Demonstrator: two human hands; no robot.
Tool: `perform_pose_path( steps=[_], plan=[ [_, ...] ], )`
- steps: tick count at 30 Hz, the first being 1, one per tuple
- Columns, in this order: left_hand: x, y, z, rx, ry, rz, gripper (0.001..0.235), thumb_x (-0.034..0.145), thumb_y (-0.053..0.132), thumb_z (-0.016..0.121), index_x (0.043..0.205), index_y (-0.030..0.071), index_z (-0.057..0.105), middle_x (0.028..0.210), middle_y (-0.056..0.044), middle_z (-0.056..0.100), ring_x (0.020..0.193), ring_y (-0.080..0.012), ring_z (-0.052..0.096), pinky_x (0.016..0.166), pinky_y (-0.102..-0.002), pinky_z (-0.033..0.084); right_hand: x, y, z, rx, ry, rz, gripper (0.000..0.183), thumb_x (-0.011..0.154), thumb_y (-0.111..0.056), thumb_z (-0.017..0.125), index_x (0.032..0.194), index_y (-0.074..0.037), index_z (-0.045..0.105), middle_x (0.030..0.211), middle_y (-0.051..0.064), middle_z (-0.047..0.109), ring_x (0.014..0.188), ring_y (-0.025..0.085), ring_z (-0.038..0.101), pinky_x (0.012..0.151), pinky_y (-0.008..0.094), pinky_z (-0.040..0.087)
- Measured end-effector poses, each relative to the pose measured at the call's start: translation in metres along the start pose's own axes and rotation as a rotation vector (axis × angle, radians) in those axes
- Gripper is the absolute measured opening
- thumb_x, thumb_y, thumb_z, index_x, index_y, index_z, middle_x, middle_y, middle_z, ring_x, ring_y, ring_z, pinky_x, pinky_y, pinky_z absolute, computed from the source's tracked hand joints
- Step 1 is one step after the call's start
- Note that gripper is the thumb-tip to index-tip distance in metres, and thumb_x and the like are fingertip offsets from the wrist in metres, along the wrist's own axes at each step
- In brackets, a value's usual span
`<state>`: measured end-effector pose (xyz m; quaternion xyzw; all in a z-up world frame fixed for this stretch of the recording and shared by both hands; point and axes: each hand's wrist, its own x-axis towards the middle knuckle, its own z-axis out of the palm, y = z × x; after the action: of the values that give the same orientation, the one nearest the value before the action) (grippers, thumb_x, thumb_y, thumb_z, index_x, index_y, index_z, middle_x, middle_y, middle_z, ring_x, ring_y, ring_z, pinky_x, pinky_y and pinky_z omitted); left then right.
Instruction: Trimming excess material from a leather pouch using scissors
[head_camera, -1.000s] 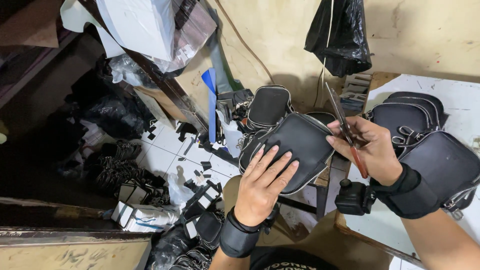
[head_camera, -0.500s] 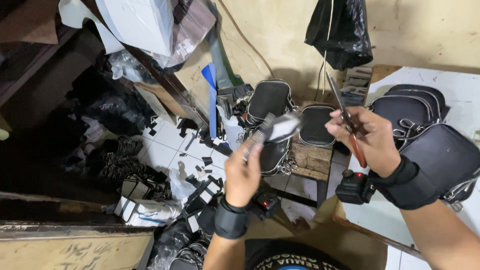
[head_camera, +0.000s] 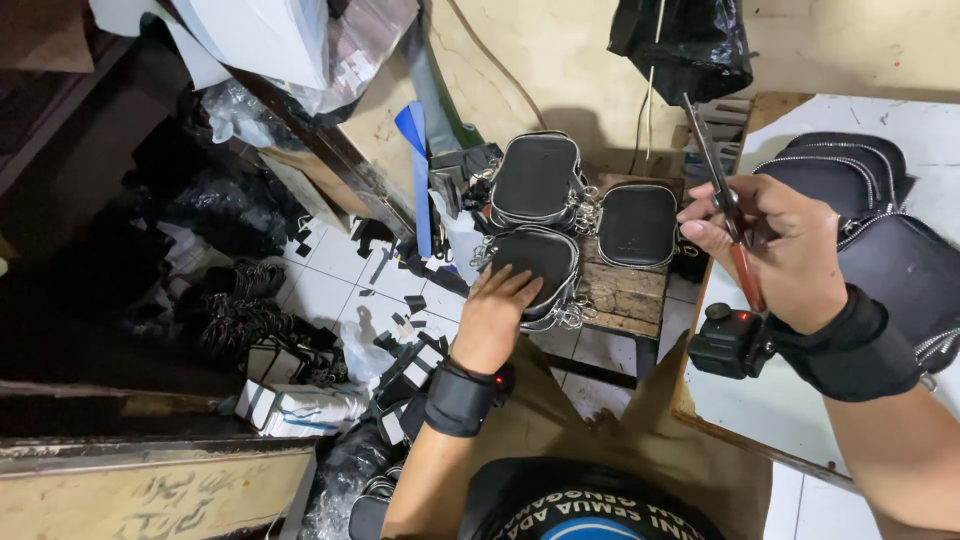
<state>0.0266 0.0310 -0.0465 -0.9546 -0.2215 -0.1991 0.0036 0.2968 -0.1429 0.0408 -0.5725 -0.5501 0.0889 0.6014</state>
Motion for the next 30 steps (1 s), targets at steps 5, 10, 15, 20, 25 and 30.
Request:
perform_pose_path(
  steps=[5, 10, 15, 20, 25, 30],
  plan=[
    [-0.004, -0.011, 0.015, 0.033, -0.007, 0.018, 0.042, 0.089, 0.014, 0.054, 0.129, 0.009, 0.069, 0.135, -0.008, 0.068, 0.128, -0.0339, 0.061, 0.114, -0.046, 0.04, 0.002, -0.015, -0.011, -0.049, 0.01, -0.002, 0.032, 0.092, 0.006, 0.076, 0.118, 0.015, 0.061, 0.099, 0.019, 0.072, 0.081, 0.018, 0.067, 0.073, 0.025, 0.052],
    [0.004, -0.015, 0.005, -0.085, -0.16, 0.033, 0.072, 0.068, -0.012, 0.056, 0.136, 0.008, 0.065, 0.143, -0.013, 0.062, 0.14, -0.0397, 0.049, 0.123, -0.055, 0.027, 0.004, -0.028, -0.032, -0.142, 0.097, -0.066, 0.036, 0.094, 0.006, 0.077, 0.121, 0.022, 0.059, 0.101, 0.025, 0.071, 0.08, 0.023, 0.066, 0.068, 0.027, 0.05],
    [0.01, -0.031, 0.002, -0.09, -0.251, 0.074, 0.087, 0.058, -0.004, 0.067, 0.143, 0.009, 0.058, 0.146, -0.022, 0.056, 0.14, -0.0484, 0.043, 0.12, -0.056, 0.027, 0.003, -0.038, -0.064, -0.317, 0.154, -0.246, 0.034, 0.099, 0.016, 0.082, 0.123, 0.023, 0.059, 0.106, 0.029, 0.072, 0.092, 0.031, 0.073, 0.078, 0.033, 0.055],
    [0.015, -0.047, -0.001, -0.127, -0.385, 0.102, 0.078, 0.066, 0.009, 0.071, 0.143, 0.011, 0.058, 0.15, -0.02, 0.052, 0.141, -0.0474, 0.041, 0.118, -0.058, 0.027, 0.001, -0.047, -0.078, -0.333, 0.24, -0.219, 0.035, 0.099, 0.016, 0.084, 0.123, 0.024, 0.06, 0.101, 0.028, 0.071, 0.09, 0.03, 0.071, 0.077, 0.032, 0.054],
    [0.027, -0.048, -0.019, -0.1, -0.637, 0.063, 0.09, 0.067, 0.025, 0.075, 0.152, 0.016, 0.047, 0.159, -0.014, 0.043, 0.15, -0.0437, 0.027, 0.122, -0.058, 0.017, 0.0, -0.051, -0.087, -0.342, 0.277, -0.241, 0.037, 0.098, 0.013, 0.087, 0.122, 0.023, 0.06, 0.101, 0.027, 0.073, 0.078, 0.024, 0.066, 0.068, 0.029, 0.049],
    [0.032, -0.019, -0.035, -0.189, -0.511, 0.134, 0.085, 0.077, 0.044, 0.08, 0.151, 0.013, 0.05, 0.155, -0.024, 0.044, 0.147, -0.053, 0.029, 0.119, -0.059, 0.02, -0.004, -0.059, -0.092, -0.422, 0.311, -0.237, 0.038, 0.095, 0.011, 0.093, 0.118, 0.022, 0.064, 0.103, 0.023, 0.075, 0.063, 0.016, 0.051, 0.061, 0.027, 0.039]
  ],
)
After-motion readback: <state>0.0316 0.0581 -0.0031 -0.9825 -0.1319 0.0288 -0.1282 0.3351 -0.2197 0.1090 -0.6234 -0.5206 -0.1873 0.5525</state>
